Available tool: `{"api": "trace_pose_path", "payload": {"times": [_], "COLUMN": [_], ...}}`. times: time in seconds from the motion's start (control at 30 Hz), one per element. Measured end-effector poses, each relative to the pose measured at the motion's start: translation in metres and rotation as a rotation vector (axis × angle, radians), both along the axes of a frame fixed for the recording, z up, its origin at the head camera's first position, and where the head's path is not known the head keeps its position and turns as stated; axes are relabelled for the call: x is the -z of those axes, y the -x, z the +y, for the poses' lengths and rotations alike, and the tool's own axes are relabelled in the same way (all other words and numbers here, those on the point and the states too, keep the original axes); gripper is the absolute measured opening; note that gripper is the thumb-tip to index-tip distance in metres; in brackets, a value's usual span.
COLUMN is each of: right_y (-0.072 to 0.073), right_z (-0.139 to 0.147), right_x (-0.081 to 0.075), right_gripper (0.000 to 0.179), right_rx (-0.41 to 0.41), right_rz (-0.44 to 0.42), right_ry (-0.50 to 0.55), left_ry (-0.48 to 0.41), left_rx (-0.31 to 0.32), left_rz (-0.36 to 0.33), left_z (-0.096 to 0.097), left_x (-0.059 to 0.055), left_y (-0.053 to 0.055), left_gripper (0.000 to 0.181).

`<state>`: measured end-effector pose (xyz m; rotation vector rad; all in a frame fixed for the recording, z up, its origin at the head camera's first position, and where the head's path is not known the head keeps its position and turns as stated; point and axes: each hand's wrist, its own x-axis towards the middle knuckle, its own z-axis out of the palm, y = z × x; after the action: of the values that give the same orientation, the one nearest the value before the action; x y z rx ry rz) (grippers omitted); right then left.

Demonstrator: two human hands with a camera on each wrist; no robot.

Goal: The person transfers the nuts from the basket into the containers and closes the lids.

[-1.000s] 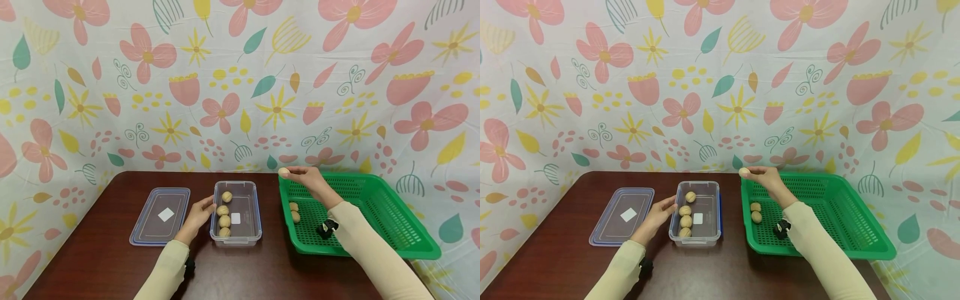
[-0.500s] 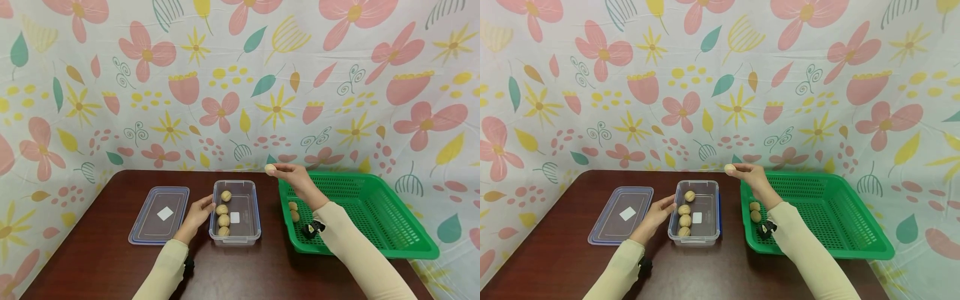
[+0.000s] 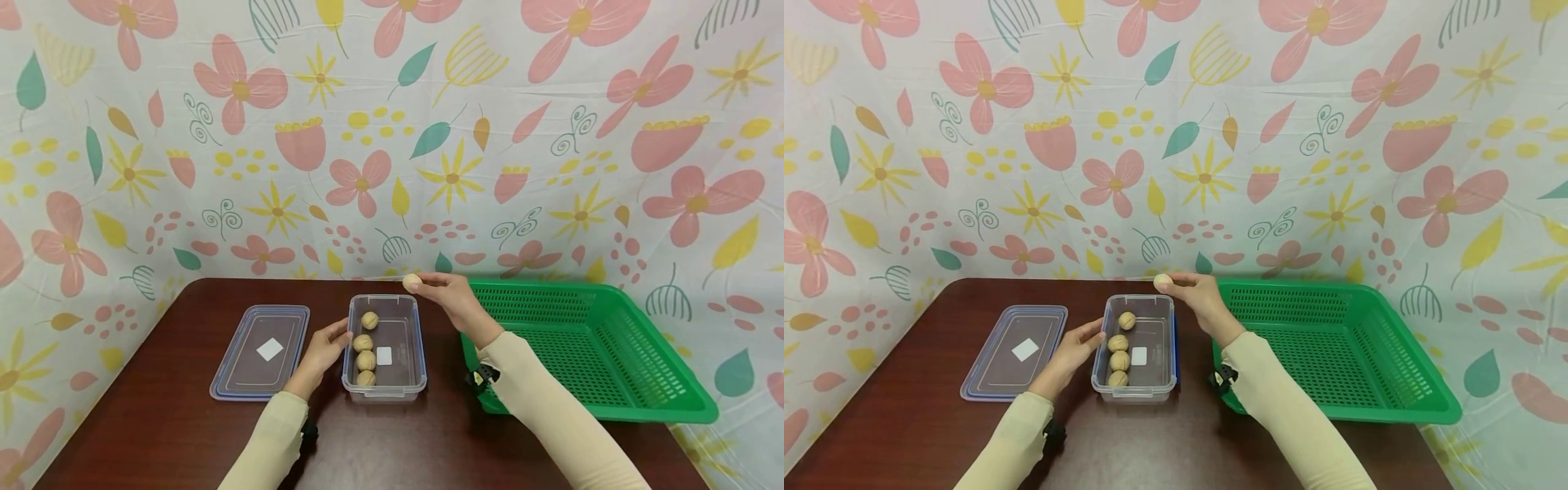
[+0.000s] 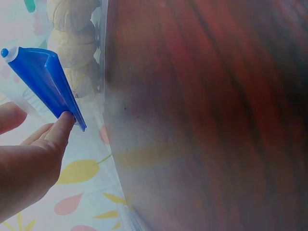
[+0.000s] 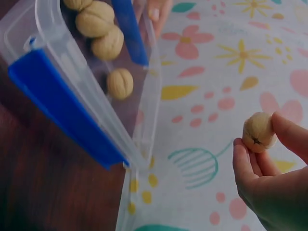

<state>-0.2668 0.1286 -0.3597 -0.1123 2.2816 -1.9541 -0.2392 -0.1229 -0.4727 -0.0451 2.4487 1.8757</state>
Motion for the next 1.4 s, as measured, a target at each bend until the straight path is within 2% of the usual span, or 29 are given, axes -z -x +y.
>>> {"api": "trace_pose_path", "payload": {"times": [0.33,0.73,0.87,1.0,1.4], "right_y": [-0.006,-0.009,-0.012,-0.015,-0.014], "right_z": [-0.029,-0.058,-0.064,-0.070,-0.083], "right_x": [0.013,0.039,0.046,0.055,0.079], "right_gripper": [0.044,0.036,0.035,0.034,0.033], "right_rx": [0.032,0.163,0.184,0.185,0.259], "right_rz": [0.009,-0.023,-0.032,-0.023,-0.018], "right_ry": [0.032,0.020,0.018,-0.003,-0.080], "left_ry": [-0.009,0.006,-0.002,-0.002,-0.005], "left_rx": [0.003,0.012,0.010,0.006,-0.002], "left_rz": [-0.001,0.012,0.005,0.008,0.008], "left_z": [0.000,0.000,0.000,0.000,0.000], "left_x": [0.000,0.001,0.001,0.001,0.001], "left_y": [0.000,0.001,0.001,0.001,0.002], "left_gripper": [0.044,0.043,0.043,0.043,0.043]}}
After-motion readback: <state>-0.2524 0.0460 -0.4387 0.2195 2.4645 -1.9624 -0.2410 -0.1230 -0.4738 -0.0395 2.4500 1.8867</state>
